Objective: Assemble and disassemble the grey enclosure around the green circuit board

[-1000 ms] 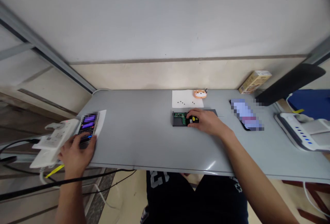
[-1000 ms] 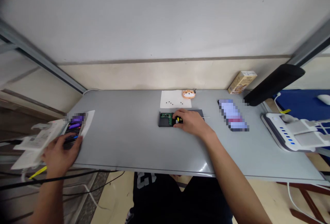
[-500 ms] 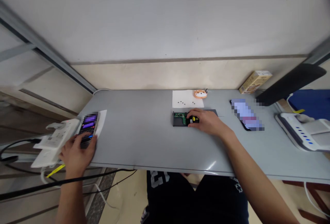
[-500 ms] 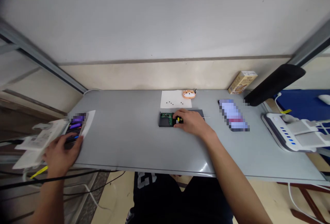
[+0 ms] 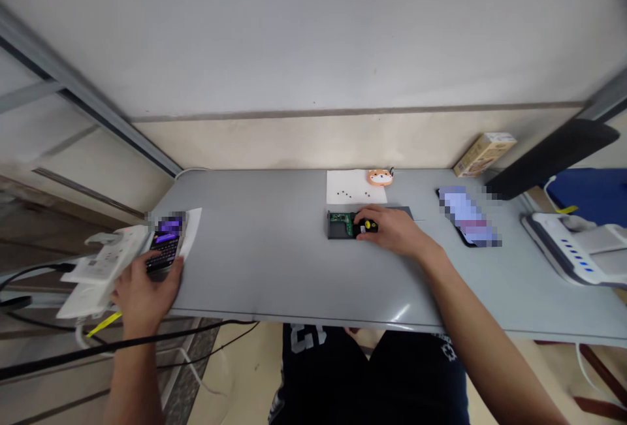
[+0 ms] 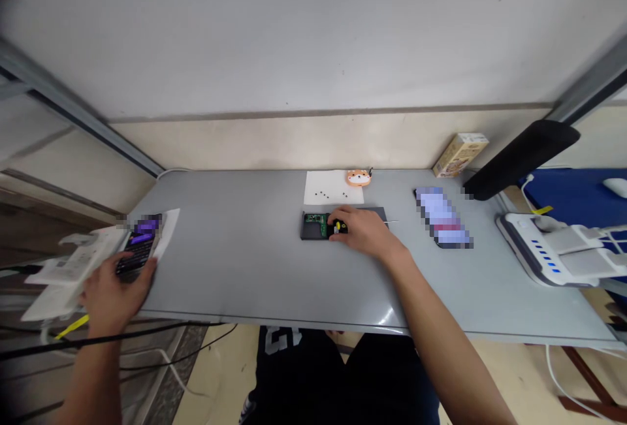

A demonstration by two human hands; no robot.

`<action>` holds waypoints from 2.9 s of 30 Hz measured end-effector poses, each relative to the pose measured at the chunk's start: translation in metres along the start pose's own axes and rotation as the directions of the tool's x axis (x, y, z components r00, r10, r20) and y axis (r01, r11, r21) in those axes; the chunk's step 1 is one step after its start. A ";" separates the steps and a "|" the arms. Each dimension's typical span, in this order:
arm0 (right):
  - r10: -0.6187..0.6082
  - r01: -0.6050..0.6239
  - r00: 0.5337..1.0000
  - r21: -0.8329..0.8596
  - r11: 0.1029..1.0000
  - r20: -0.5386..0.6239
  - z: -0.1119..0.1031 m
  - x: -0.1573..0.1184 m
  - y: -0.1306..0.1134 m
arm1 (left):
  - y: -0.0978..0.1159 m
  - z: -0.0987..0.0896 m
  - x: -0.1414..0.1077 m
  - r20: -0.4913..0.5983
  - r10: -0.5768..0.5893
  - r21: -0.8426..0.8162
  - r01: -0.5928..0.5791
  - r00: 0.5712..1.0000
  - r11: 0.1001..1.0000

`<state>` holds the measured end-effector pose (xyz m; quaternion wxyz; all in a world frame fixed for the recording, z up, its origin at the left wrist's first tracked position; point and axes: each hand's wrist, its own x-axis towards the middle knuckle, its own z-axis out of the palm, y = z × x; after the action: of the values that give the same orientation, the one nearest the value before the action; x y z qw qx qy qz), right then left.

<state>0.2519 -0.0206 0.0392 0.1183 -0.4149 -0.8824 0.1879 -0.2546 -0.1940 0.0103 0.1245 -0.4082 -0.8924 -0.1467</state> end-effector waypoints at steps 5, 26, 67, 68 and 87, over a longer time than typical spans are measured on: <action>-0.006 0.006 1.000 0.006 1.000 -0.004 0.001 0.000 0.002 | 0.002 -0.001 0.002 0.033 -0.060 -0.012 0.060 0.998 0.998; 0.028 -0.017 0.988 0.073 0.997 -0.151 -0.011 -0.006 -0.001 | 0.274 0.022 -0.033 0.068 0.909 -0.712 -0.618 0.412 0.333; 0.005 -0.005 1.000 0.012 1.000 0.021 -0.010 -0.006 -0.004 | 0.283 0.039 -0.052 0.178 0.898 -0.798 -0.475 0.403 0.372; 0.011 -0.011 1.000 0.013 1.000 0.024 -0.010 -0.006 -0.004 | 0.283 0.039 -0.052 0.180 0.899 -0.799 -0.473 0.400 0.370; 0.596 -0.136 0.413 0.601 0.788 -0.688 -0.018 0.000 0.019 | 0.319 0.030 -0.054 0.010 0.976 -0.714 -0.682 0.218 0.159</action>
<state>0.2719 -0.0052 0.0470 0.5841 -0.5996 -0.5162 0.1809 0.0206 -0.0219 0.0148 -0.1673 -0.8807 -0.3949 -0.2010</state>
